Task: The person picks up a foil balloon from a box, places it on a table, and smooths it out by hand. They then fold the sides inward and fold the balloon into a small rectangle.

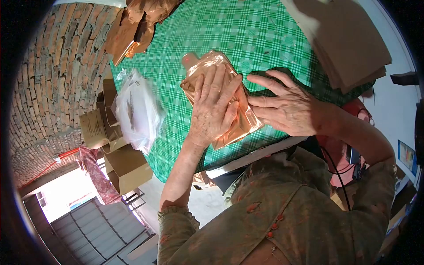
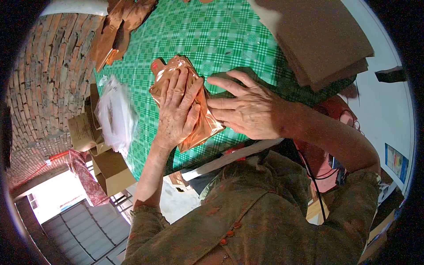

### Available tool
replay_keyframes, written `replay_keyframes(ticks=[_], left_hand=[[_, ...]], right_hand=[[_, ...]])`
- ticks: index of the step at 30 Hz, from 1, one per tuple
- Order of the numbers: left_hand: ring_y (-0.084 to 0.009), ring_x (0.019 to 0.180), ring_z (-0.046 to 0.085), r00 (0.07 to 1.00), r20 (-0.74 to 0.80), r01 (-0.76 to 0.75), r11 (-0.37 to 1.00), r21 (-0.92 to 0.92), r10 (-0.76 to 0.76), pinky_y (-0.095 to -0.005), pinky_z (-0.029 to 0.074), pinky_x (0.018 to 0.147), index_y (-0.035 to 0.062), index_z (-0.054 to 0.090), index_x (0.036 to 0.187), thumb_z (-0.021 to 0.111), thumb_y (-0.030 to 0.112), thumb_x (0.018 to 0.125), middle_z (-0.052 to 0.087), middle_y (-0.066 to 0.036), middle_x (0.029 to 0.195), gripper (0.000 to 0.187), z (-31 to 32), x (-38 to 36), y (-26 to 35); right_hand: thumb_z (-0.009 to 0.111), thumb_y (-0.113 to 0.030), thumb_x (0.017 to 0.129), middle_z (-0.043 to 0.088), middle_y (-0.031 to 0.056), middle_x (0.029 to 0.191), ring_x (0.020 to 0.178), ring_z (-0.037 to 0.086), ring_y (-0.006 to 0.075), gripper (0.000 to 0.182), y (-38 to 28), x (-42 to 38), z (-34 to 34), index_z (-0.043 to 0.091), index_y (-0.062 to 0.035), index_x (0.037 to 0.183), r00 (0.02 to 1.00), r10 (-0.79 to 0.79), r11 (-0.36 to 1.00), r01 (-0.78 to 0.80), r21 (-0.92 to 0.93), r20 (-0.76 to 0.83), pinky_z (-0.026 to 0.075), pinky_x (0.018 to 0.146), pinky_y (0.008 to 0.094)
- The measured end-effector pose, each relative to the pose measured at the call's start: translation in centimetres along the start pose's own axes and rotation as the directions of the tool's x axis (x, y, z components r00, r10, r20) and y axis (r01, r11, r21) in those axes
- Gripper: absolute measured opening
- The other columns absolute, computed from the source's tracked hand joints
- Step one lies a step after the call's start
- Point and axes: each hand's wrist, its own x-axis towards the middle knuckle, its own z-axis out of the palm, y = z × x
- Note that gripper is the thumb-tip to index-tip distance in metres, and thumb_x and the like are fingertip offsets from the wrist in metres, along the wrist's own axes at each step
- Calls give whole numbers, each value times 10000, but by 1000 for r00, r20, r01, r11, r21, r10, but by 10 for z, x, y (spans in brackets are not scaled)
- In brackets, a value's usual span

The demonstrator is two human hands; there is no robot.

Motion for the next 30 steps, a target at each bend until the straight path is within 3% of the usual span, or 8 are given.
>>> replay_keyframes(ticks=[2,14,23,30], left_hand=[[-380,1617,247,1000,7,12,1000,-5,-12,-593,190,1293,222,505,1605,408,480,1109,281,-155,1750,567,1,-1,0],[-375,1613,257,1000,-1,14,1000,-5,-14,-588,176,1294,221,501,1607,388,505,1117,285,-167,1745,577,2,0,0],[-374,1621,232,999,32,21,997,-75,-19,-574,134,1305,232,467,1633,342,446,1124,265,-152,1757,566,-3,1,-1],[-399,1585,291,999,13,39,998,-43,-39,-600,181,1287,226,498,1605,397,473,1111,333,-206,1703,562,0,3,-1]], right_hand=[[726,-267,936,606,27,1427,1527,345,314,395,0,0,-1,711,-91,1290,1000,0,1000,0,0,4,245,1247,548],[765,-241,877,598,82,1430,1490,399,336,465,-2,0,1,693,-42,1290,995,15,1000,-16,-6,-101,259,1248,571],[763,-319,862,587,133,1447,1493,384,380,530,-9,-2,-8,686,-18,1292,999,37,988,-33,153,-26,232,1246,627],[739,-346,905,589,117,1459,1529,344,380,492,-4,-1,-5,692,-41,1288,1000,21,982,-25,187,22,174,1264,633]])
